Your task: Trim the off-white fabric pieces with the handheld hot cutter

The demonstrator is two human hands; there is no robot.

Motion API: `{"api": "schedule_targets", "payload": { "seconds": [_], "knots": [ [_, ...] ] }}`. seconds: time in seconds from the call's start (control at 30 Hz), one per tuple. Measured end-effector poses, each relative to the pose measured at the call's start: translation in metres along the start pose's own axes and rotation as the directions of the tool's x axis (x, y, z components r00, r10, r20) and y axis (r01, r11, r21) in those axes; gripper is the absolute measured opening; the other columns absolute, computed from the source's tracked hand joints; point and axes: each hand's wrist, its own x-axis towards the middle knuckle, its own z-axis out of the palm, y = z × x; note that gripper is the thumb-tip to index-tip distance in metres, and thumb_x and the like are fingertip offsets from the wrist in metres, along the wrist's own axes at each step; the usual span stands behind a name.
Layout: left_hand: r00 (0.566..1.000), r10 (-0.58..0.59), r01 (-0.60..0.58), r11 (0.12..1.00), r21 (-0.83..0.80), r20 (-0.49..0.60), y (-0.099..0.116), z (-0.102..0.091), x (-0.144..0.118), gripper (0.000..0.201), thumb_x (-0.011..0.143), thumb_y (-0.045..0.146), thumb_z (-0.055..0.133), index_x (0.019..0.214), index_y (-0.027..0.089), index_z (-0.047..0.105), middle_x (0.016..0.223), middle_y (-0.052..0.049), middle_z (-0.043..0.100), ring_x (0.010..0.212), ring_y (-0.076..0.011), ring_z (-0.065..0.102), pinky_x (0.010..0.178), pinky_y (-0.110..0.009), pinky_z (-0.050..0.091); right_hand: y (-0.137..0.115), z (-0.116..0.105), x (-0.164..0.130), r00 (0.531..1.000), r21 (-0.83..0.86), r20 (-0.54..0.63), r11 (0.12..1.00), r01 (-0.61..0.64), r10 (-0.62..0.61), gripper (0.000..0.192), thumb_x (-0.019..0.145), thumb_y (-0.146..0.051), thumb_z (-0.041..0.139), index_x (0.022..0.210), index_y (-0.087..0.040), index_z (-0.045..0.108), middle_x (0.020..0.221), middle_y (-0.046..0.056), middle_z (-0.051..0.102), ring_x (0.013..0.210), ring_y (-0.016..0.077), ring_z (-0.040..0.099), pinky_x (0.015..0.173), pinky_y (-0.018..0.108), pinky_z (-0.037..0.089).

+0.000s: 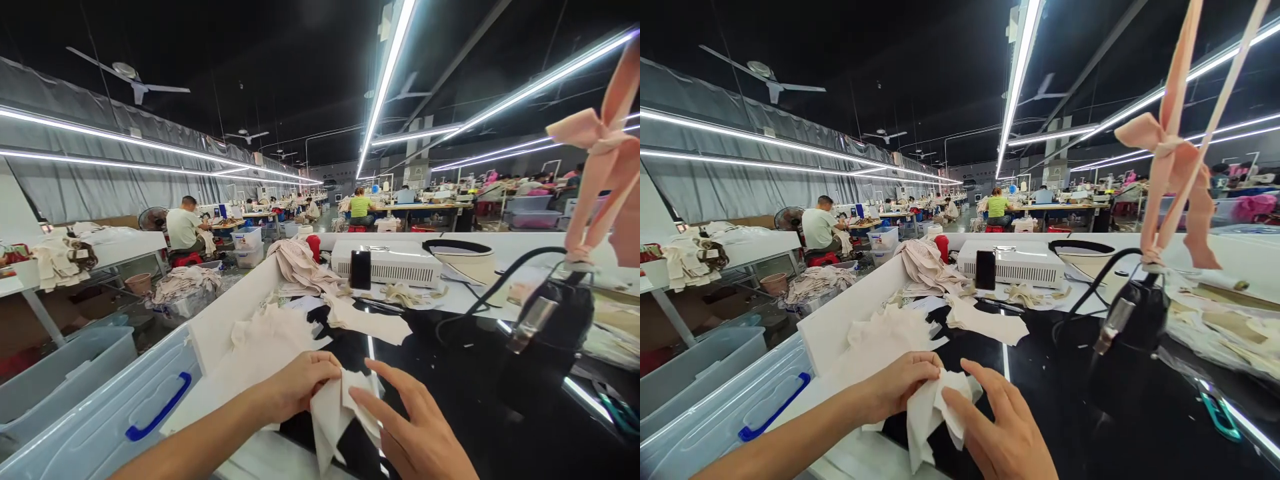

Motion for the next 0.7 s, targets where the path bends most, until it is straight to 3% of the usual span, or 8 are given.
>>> {"api": "schedule_targets", "payload": {
  "seconds": [0.1,0.2,0.3,0.37,0.43,0.53,0.6,0.7],
  "knots": [
    [0.995,-0.045,0.044,0.999,0.02,0.084,-0.004,0.004,0.0,0.04,0.069,0.052,0.08,0.088,0.022,0.061,0.073,0.003,0.066,0.065,-0.0136,0.054,0.061,-0.024,0.036,0.0,-0.011,0.007,1.0,0.125,-0.002,0.992,-0.012,0.012,0.038,0.107,-0.01,0.058,0.128,-0.033,0.079,0.138,0.008,0.079,0.12,0.0242,0.08,0.1,0.033,0.067],
    [0.974,-0.113,0.093,0.99,0.107,0.194,-0.008,0.003,-0.001,0.048,0.073,0.06,0.087,0.091,0.022,0.064,0.081,-0.004,0.077,0.064,-0.016,0.06,0.06,-0.025,0.04,-0.011,-0.012,0.009,0.96,0.385,0.104,0.88,-0.28,0.26,0.02,0.114,-0.028,0.06,0.105,-0.029,0.077,0.099,0.002,0.08,0.087,0.0177,0.078,0.08,0.022,0.064],
    [0.976,-0.088,0.051,0.982,0.184,0.2,-0.011,0.003,-0.003,0.059,0.076,0.072,0.092,0.088,0.022,0.064,0.081,-0.002,0.074,0.064,-0.0158,0.06,0.063,-0.027,0.044,-0.024,-0.009,0.01,0.756,0.511,0.25,0.58,-0.634,0.605,0.045,0.114,-0.053,0.058,0.079,-0.025,0.062,0.07,-0.003,0.06,0.063,0.0147,0.058,0.059,0.021,0.051],
    [0.988,-0.008,-0.021,0.982,0.188,0.156,-0.01,0.007,-0.005,0.068,0.082,0.086,0.083,0.085,0.022,0.062,0.085,-0.002,0.072,0.076,-0.0182,0.065,0.076,-0.03,0.052,-0.03,-0.008,0.012,0.624,0.544,0.313,0.404,-0.736,0.716,0.054,0.108,-0.067,0.063,0.076,-0.023,0.06,0.071,-0.003,0.056,0.066,0.0157,0.054,0.061,0.023,0.048],
    [0.987,0.071,-0.092,0.985,0.149,0.141,-0.007,0.013,-0.007,0.075,0.088,0.097,0.069,0.087,0.022,0.064,0.093,-0.005,0.073,0.092,-0.0219,0.069,0.096,-0.037,0.055,-0.032,-0.01,0.015,0.546,0.573,0.384,0.271,-0.773,0.745,0.059,0.1,-0.077,0.067,0.078,-0.022,0.065,0.073,-0.002,0.056,0.07,0.0167,0.053,0.063,0.025,0.047],
    [0.965,0.176,-0.192,0.979,0.067,0.194,-0.001,0.022,-0.007,0.081,0.09,0.101,0.063,0.098,0.02,0.071,0.104,-0.009,0.075,0.106,-0.0269,0.071,0.116,-0.045,0.049,-0.032,-0.014,0.021,0.473,0.587,0.517,0.107,-0.802,0.714,0.066,0.093,-0.087,0.069,0.084,-0.021,0.07,0.074,-0.002,0.054,0.068,0.0156,0.047,0.061,0.025,0.043],
    [0.948,0.237,-0.257,0.963,0.075,0.21,0.001,0.026,-0.006,0.081,0.088,0.099,0.069,0.101,0.019,0.072,0.106,-0.009,0.074,0.107,-0.0268,0.069,0.113,-0.042,0.05,-0.032,-0.015,0.024,0.459,0.596,0.568,0.042,-0.802,0.683,0.07,0.09,-0.09,0.071,0.086,-0.021,0.071,0.073,-0.002,0.053,0.066,0.0144,0.044,0.059,0.025,0.039],
    [0.95,0.221,-0.251,0.961,0.117,0.218,-0.001,0.03,0.0,0.083,0.076,0.097,0.084,0.1,0.019,0.068,0.096,-0.004,0.069,0.091,-0.0207,0.063,0.087,-0.031,0.05,-0.031,-0.016,0.025,0.465,0.615,0.582,0.014,-0.789,0.667,0.072,0.087,-0.091,0.074,0.086,-0.02,0.07,0.072,-0.003,0.053,0.065,0.0136,0.043,0.059,0.025,0.038]
  ]
}}
